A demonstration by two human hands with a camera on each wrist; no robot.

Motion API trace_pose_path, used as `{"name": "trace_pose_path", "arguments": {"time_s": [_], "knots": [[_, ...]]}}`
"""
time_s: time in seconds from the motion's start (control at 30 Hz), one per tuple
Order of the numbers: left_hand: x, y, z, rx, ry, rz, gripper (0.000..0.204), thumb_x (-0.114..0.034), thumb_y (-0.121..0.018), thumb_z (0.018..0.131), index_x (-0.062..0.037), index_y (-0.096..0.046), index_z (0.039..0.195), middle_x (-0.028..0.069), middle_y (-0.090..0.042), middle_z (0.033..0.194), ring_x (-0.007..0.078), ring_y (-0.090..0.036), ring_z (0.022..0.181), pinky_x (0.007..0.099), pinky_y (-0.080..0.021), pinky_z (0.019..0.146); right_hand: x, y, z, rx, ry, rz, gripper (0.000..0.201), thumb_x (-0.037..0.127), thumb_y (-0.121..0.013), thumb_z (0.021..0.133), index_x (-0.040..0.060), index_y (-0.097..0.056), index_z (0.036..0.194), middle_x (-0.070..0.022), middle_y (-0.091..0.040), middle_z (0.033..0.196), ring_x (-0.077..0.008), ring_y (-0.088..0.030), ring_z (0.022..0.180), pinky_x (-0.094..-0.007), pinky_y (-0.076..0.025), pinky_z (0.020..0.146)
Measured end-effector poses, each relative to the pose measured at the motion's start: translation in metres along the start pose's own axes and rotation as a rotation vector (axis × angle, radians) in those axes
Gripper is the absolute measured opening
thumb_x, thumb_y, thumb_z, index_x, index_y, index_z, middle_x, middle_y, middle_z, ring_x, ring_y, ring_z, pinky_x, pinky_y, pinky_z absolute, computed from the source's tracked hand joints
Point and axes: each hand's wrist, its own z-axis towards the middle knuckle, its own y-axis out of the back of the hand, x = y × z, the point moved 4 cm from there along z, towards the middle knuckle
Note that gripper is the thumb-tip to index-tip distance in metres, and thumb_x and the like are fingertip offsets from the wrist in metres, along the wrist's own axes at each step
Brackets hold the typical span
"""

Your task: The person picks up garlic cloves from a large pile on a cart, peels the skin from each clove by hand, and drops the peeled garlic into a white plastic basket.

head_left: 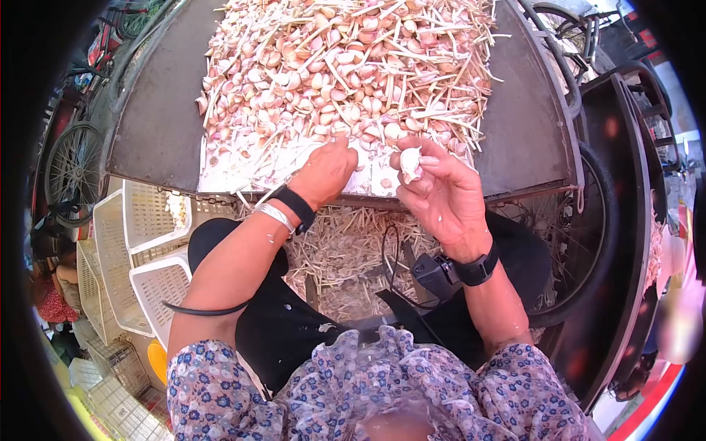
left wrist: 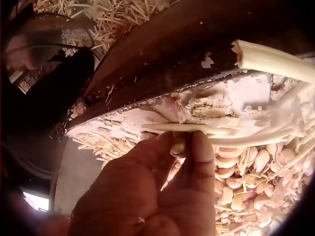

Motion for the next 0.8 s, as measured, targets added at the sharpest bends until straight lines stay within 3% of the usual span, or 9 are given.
{"name": "trace_pose_path", "arguments": {"time_s": [0.1,0.2,0.27,0.33,0.43,0.47,0.53,0.73,0.8], "knots": [[0.003,0.002,0.017,0.064,0.098,0.131,0.009,-0.004,-0.056,0.073,0.0013,-0.06,0.079,0.0221,-0.058,0.081,0.0345,-0.061,0.078,0.0426,-0.048,0.071,0.006,-0.08,-0.063,0.334,-0.121,0.049,0.025,0.006,-0.055,0.081,-0.0051,-0.056,0.104,-0.0082,-0.055,0.075,-0.0086,-0.051,0.059,-0.0215,-0.042,0.051],[0.019,0.01,0.027,-0.041,0.24,-0.066,0.018,-0.007,-0.059,0.07,0.0039,-0.062,0.083,0.0238,-0.06,0.074,0.0346,-0.062,0.07,0.0429,-0.049,0.068,0.0,-0.122,-0.117,0.497,-0.229,0.221,0.019,-0.002,-0.055,0.079,-0.0092,-0.058,0.096,-0.0141,-0.055,0.076,-0.0097,-0.053,0.057,-0.0206,-0.045,0.048],[0.014,0.02,0.024,0.011,0.637,-0.601,0.031,-0.012,-0.061,0.079,0.007,-0.06,0.103,0.0176,-0.066,0.083,0.0214,-0.064,0.063,0.032,-0.054,0.063,-0.008,-0.135,-0.142,0.584,-0.342,0.435,0.017,-0.01,-0.058,0.075,-0.0132,-0.059,0.092,-0.018,-0.06,0.079,-0.0123,-0.059,0.056,-0.0208,-0.048,0.045],[-0.005,0.028,0.017,-0.144,0.696,-1.16,0.032,-0.011,-0.058,0.086,0.004,-0.056,0.114,0.014,-0.066,0.09,0.0167,-0.063,0.068,0.0288,-0.055,0.068,-0.011,-0.138,-0.151,0.699,-0.369,0.513,0.018,-0.014,-0.06,0.074,-0.0168,-0.058,0.092,-0.0196,-0.063,0.08,-0.0124,-0.063,0.056,-0.0203,-0.049,0.044],[-0.047,0.043,0.007,-0.24,0.616,-1.649,0.039,-0.009,-0.056,0.088,0.0021,-0.049,0.124,0.0152,-0.064,0.097,0.0173,-0.063,0.081,0.029,-0.054,0.075,-0.017,-0.138,-0.161,0.818,-0.375,0.511,0.022,-0.014,-0.06,0.074,-0.0202,-0.055,0.094,-0.0187,-0.063,0.079,-0.0101,-0.063,0.058,-0.0187,-0.049,0.044],[-0.054,0.04,0.001,-0.22,0.57,-1.764,0.043,-0.009,-0.055,0.089,0.0008,-0.044,0.13,0.0175,-0.061,0.106,0.0182,-0.061,0.094,0.0292,-0.053,0.078,-0.021,-0.142,-0.17,0.801,-0.457,0.568,0.021,-0.013,-0.061,0.074,-0.0202,-0.056,0.093,-0.0186,-0.063,0.079,-0.01,-0.063,0.057,-0.0184,-0.049,0.043],[-0.076,0.042,-0.009,-0.268,0.516,-1.976,0.036,-0.007,-0.056,0.089,0.0009,-0.05,0.123,0.0197,-0.061,0.108,0.0202,-0.063,0.092,0.0288,-0.054,0.077,-0.026,-0.146,-0.18,0.809,-0.511,0.585,0.02,-0.012,-0.063,0.074,-0.0179,-0.057,0.092,-0.0174,-0.064,0.079,-0.0103,-0.063,0.057,-0.0188,-0.048,0.043],[-0.122,0.056,-0.042,-0.434,0.547,-2.131,0.03,-0.008,-0.055,0.09,0.0007,-0.05,0.118,0.0212,-0.059,0.111,0.0252,-0.062,0.096,0.0305,-0.054,0.082,-0.034,-0.15,-0.185,0.809,-0.459,0.441,0.024,-0.006,-0.063,0.076,-0.0147,-0.057,0.098,-0.0167,-0.064,0.083,-0.0113,-0.063,0.062,-0.0196,-0.048,0.047],[-0.132,0.064,-0.056,-0.417,0.496,-2.161,0.039,-0.006,-0.054,0.09,0.0002,-0.044,0.127,0.0206,-0.059,0.11,0.0249,-0.062,0.096,0.0303,-0.054,0.082,-0.036,-0.153,-0.182,0.788,-0.403,0.35,0.025,-0.005,-0.063,0.077,-0.0136,-0.057,0.1,-0.0165,-0.064,0.084,-0.0116,-0.063,0.063,-0.0199,-0.048,0.049]]}}
